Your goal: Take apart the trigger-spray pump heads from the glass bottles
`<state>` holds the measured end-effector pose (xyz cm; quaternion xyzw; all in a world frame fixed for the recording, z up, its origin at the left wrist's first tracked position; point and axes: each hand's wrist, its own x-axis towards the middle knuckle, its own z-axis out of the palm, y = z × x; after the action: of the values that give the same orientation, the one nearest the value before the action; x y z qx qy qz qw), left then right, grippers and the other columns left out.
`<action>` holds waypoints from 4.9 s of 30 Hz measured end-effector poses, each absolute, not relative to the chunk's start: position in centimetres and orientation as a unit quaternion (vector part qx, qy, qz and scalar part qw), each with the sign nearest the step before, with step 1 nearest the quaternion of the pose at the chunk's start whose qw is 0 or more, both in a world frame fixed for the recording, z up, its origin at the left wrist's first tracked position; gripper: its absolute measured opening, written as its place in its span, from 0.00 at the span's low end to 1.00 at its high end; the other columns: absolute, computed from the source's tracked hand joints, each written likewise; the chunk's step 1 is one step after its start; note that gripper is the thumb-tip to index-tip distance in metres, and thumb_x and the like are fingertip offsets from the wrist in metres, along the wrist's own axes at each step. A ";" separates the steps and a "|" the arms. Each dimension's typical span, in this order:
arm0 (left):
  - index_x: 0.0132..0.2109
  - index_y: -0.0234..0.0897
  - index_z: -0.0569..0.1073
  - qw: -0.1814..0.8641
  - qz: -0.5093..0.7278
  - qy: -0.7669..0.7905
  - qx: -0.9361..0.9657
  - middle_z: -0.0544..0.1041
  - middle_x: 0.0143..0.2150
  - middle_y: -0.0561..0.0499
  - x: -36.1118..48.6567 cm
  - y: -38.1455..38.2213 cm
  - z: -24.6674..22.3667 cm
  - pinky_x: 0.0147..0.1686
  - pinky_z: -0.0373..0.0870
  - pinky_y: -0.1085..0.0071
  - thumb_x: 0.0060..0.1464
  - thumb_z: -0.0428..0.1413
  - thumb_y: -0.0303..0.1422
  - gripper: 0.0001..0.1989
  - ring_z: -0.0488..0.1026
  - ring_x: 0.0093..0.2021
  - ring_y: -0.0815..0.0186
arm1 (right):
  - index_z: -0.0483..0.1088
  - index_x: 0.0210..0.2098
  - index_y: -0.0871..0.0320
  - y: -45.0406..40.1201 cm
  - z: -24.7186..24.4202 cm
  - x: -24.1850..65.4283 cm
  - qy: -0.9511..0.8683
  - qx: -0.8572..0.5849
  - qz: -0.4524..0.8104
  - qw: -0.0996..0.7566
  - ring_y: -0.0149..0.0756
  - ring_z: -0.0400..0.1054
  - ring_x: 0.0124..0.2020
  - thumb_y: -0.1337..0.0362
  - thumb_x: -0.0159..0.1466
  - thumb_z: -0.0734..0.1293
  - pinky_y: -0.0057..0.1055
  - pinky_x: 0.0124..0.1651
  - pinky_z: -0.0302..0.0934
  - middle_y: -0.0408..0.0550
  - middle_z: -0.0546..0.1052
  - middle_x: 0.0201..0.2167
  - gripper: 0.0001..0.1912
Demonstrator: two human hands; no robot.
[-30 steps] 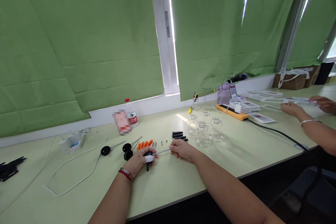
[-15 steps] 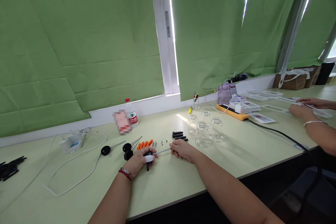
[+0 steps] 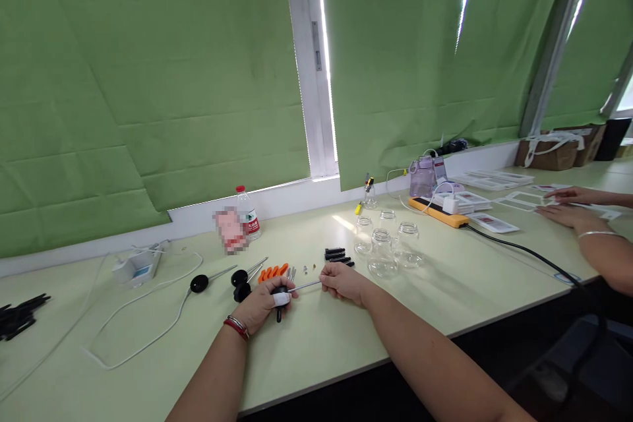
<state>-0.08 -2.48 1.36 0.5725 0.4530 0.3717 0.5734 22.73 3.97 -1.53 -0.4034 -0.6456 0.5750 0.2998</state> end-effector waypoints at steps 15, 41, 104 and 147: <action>0.40 0.37 0.71 0.580 0.375 0.446 0.569 0.74 0.40 0.46 -0.3 -2.3 1.2 0.26 0.63 0.72 0.45 0.59 0.31 0.13 0.70 0.30 0.67 | 0.64 0.21 0.60 3.7 -1.1 22.7 -0.657 -0.416 0.558 0.289 0.21 0.51 0.12 0.59 0.63 0.59 0.21 0.16 0.47 0.38 0.63 0.13 0.17; 0.40 0.37 0.71 0.570 0.369 0.455 0.575 0.74 0.41 0.45 -0.1 -2.6 1.5 0.28 0.63 0.71 0.44 0.59 0.32 0.13 0.70 0.31 0.65 | 0.63 0.24 0.60 4.1 -1.7 22.6 -0.652 -0.408 0.569 0.292 0.21 0.53 0.13 0.59 0.61 0.61 0.20 0.15 0.47 0.38 0.65 0.16 0.13; 0.39 0.35 0.70 0.578 0.376 0.439 0.576 0.74 0.39 0.45 0.0 -2.5 1.3 0.26 0.65 0.71 0.44 0.60 0.32 0.13 0.70 0.29 0.67 | 0.64 0.25 0.60 3.7 -1.1 23.0 -0.673 -0.406 0.562 0.256 0.21 0.51 0.13 0.61 0.62 0.60 0.21 0.17 0.46 0.37 0.64 0.14 0.12; 0.40 0.35 0.75 0.101 0.386 0.795 0.456 0.78 0.40 0.44 -13.2 0.2 2.8 0.42 0.67 0.65 0.42 0.55 0.34 0.15 0.73 0.43 0.54 | 0.62 0.23 0.59 3.5 -1.2 22.5 -0.643 -0.413 0.571 0.298 0.21 0.53 0.13 0.49 0.64 0.55 0.21 0.15 0.46 0.41 0.67 0.18 0.22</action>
<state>-13.23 0.20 2.76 0.4559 0.7955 0.3863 0.1011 22.50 3.51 -1.21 -0.4134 -0.6434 0.5711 0.2981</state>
